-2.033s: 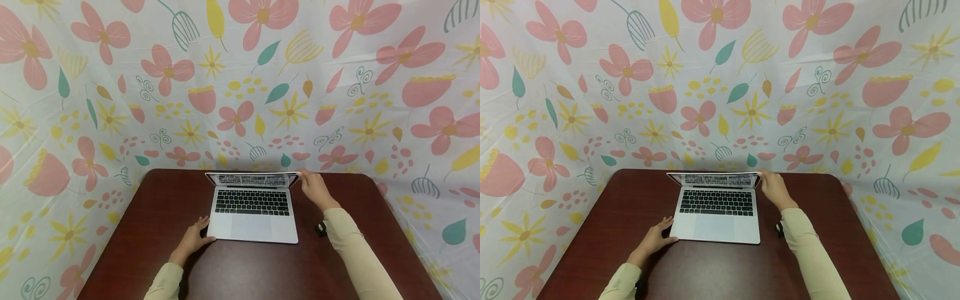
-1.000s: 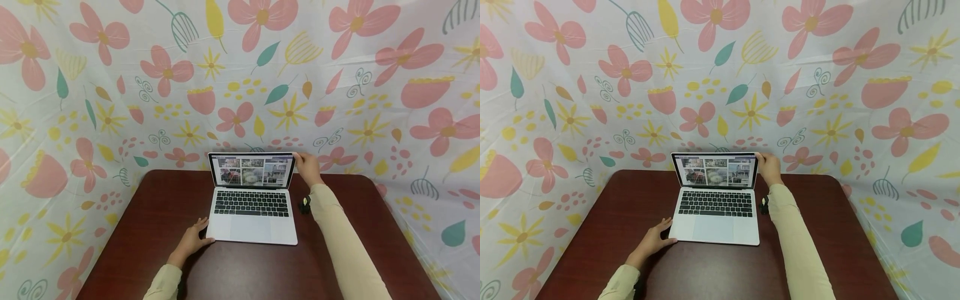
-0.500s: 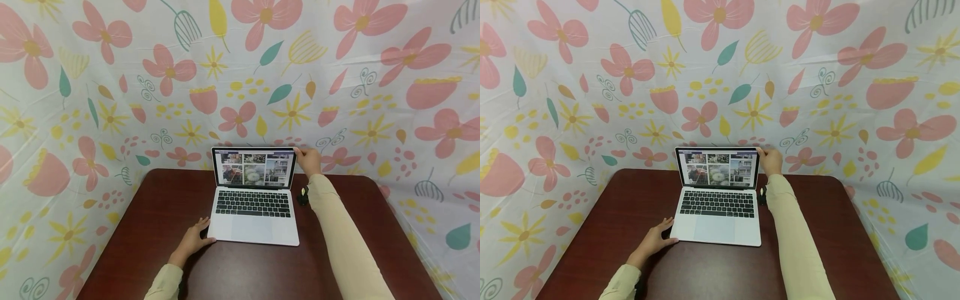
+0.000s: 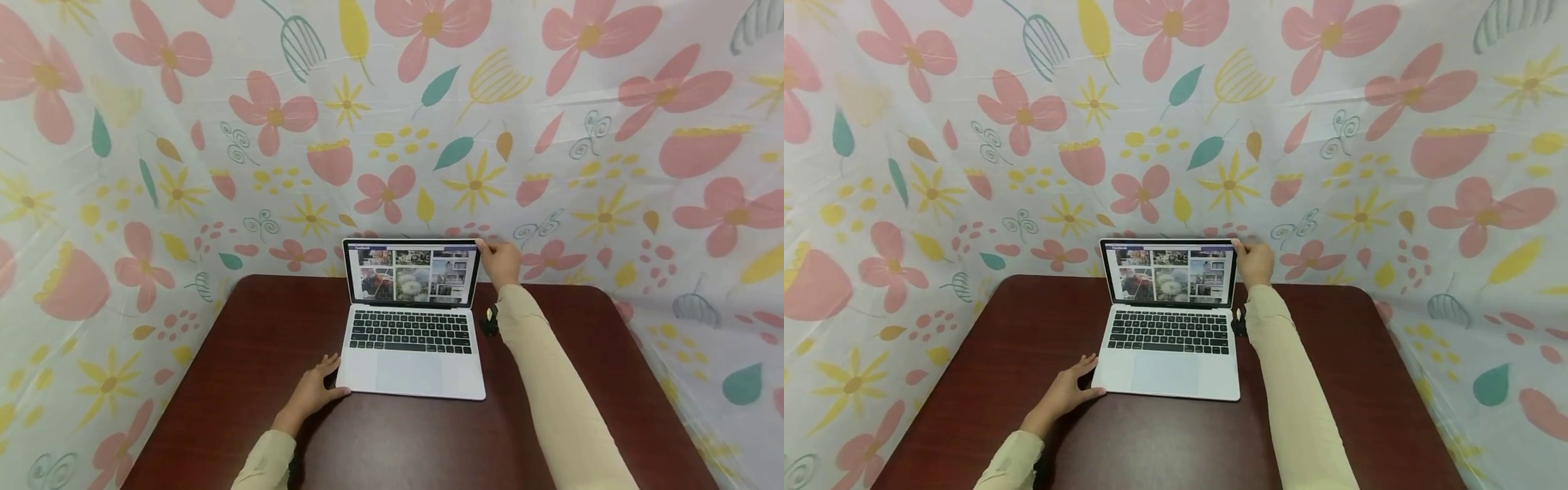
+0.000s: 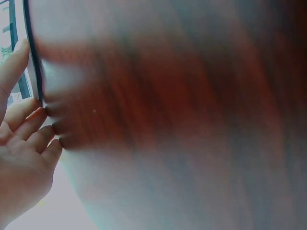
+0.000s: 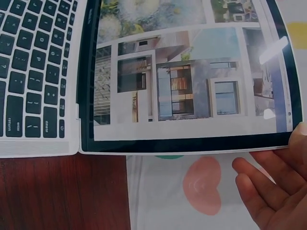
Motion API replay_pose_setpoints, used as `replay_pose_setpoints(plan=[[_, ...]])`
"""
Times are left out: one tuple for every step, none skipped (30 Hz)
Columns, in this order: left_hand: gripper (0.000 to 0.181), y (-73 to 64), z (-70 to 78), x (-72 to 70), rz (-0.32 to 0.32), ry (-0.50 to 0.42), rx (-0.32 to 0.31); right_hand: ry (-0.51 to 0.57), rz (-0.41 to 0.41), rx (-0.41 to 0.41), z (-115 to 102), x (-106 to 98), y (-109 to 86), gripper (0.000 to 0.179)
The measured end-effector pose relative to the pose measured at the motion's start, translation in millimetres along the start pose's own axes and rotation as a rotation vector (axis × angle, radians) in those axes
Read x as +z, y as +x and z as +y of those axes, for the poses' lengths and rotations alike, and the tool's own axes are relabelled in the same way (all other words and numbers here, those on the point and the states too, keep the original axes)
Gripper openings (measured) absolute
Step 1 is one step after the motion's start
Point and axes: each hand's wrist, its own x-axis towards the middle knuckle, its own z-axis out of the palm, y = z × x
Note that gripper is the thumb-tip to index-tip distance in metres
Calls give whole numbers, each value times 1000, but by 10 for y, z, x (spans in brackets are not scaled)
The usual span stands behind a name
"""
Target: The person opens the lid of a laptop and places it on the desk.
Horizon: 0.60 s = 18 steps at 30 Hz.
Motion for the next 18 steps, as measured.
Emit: replay_pose_setpoints(plan=[[78,5,1,0,1,-2,-1,7,2,-21,9,3,-1,44],[78,10,1,3,3,-1,-3,14,1,-40,15,1,-4,45],[77,16,2,7,5,-1,-4,21,-6,-54,22,-5,-10,47],[77,17,-1,6,6,2,-2,29,-8,-69,28,-7,-20,48],[77,18,-3,7,6,2,-2,24,0,-90,32,-12,-29,49],[77,18,-5,8,6,1,-1,19,5,-106,38,-17,-38,49],[77,18,-5,9,5,3,-1,26,5,-119,45,-23,-50,49],[77,16,-6,10,6,3,-2,29,6,-131,49,-30,-63,48],[77,15,-5,10,4,2,-3,31,4,-135,55,-37,-77,46],[77,13,-5,11,3,2,-4,38,-4,-132,58,-44,-92,45],[77,11,-4,12,2,1,-4,39,-10,-130,62,-52,-108,43],[77,9,-3,12,3,2,-2,45,-19,-124,65,-62,-124,42],[77,8,-2,12,3,1,-2,51,-30,-116,62,-72,-143,42],[77,7,0,12,4,-1,0,50,-37,-106,58,-82,-162,42],[76,6,3,10,5,-4,2,50,-42,-99,52,-91,-181,42],[76,5,6,9,7,-6,3,48,-43,-99,47,-97,-196,43],[76,5,10,7,9,-7,5,47,-41,-100,42,-100,-212,44],[76,3,14,5,11,-7,7,45,-40,-102,37,-103,-229,44]])
